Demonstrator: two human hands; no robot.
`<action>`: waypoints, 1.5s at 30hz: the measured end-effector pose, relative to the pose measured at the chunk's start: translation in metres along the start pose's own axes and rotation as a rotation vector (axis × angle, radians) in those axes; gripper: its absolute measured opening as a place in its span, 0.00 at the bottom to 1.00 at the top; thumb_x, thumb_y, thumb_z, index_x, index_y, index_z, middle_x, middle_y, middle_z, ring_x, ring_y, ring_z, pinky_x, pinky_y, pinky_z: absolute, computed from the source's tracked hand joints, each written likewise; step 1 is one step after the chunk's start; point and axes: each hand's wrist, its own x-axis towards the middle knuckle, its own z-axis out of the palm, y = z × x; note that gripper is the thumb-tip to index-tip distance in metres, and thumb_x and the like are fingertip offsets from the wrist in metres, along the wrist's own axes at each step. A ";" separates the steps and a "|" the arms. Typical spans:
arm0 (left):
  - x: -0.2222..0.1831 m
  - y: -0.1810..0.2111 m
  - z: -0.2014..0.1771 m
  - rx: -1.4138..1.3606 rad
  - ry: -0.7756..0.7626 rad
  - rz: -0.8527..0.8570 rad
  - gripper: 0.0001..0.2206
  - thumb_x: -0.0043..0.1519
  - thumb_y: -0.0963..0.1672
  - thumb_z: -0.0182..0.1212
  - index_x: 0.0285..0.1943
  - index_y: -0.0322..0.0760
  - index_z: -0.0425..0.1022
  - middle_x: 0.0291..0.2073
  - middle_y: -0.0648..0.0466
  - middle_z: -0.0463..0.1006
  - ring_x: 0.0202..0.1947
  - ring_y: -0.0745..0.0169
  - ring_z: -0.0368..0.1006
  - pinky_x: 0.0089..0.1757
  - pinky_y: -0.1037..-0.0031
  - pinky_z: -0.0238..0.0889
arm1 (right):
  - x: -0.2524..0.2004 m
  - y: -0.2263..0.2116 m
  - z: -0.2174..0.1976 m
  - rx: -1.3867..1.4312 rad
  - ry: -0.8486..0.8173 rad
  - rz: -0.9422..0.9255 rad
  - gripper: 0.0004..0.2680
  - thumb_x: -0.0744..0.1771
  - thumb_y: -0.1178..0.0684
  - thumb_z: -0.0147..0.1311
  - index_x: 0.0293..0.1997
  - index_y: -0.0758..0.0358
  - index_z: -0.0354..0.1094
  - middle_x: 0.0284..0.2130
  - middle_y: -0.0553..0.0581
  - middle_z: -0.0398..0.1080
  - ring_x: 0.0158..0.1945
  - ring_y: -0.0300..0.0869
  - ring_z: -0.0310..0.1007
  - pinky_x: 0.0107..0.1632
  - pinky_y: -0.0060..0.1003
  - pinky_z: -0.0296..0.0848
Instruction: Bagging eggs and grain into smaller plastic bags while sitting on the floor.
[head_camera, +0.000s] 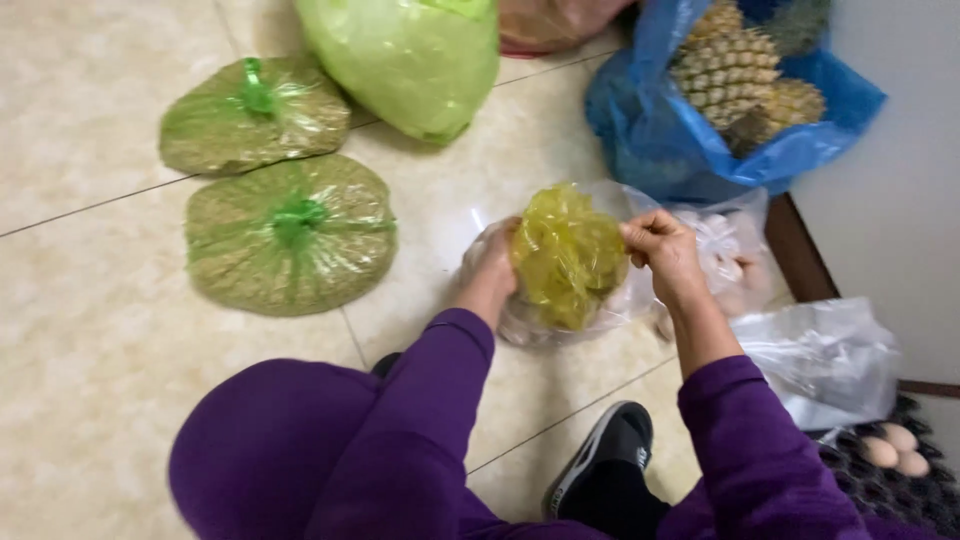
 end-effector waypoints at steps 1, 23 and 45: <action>-0.001 -0.003 0.007 0.007 -0.015 -0.008 0.31 0.47 0.50 0.75 0.62 0.53 0.72 0.51 0.44 0.78 0.45 0.46 0.80 0.39 0.57 0.78 | 0.000 -0.001 0.002 -0.008 0.017 -0.001 0.06 0.65 0.57 0.68 0.35 0.63 0.72 0.17 0.58 0.63 0.17 0.37 0.61 0.20 0.27 0.57; 0.047 -0.035 0.023 0.017 -0.345 0.030 0.03 0.61 0.44 0.61 0.39 0.45 0.79 0.32 0.43 0.81 0.26 0.49 0.80 0.26 0.68 0.74 | -0.028 -0.015 -0.036 -0.038 0.229 -0.063 0.07 0.67 0.58 0.63 0.47 0.63 0.70 0.38 0.57 0.66 0.29 0.39 0.73 0.22 0.23 0.65; -0.019 -0.016 0.028 0.558 -0.283 0.322 0.19 0.58 0.37 0.59 0.58 0.45 0.79 0.58 0.41 0.67 0.32 0.65 0.70 0.26 0.77 0.64 | -0.043 0.017 -0.019 -0.136 0.167 0.178 0.06 0.64 0.56 0.60 0.32 0.65 0.66 0.23 0.68 0.74 0.16 0.43 0.72 0.15 0.29 0.61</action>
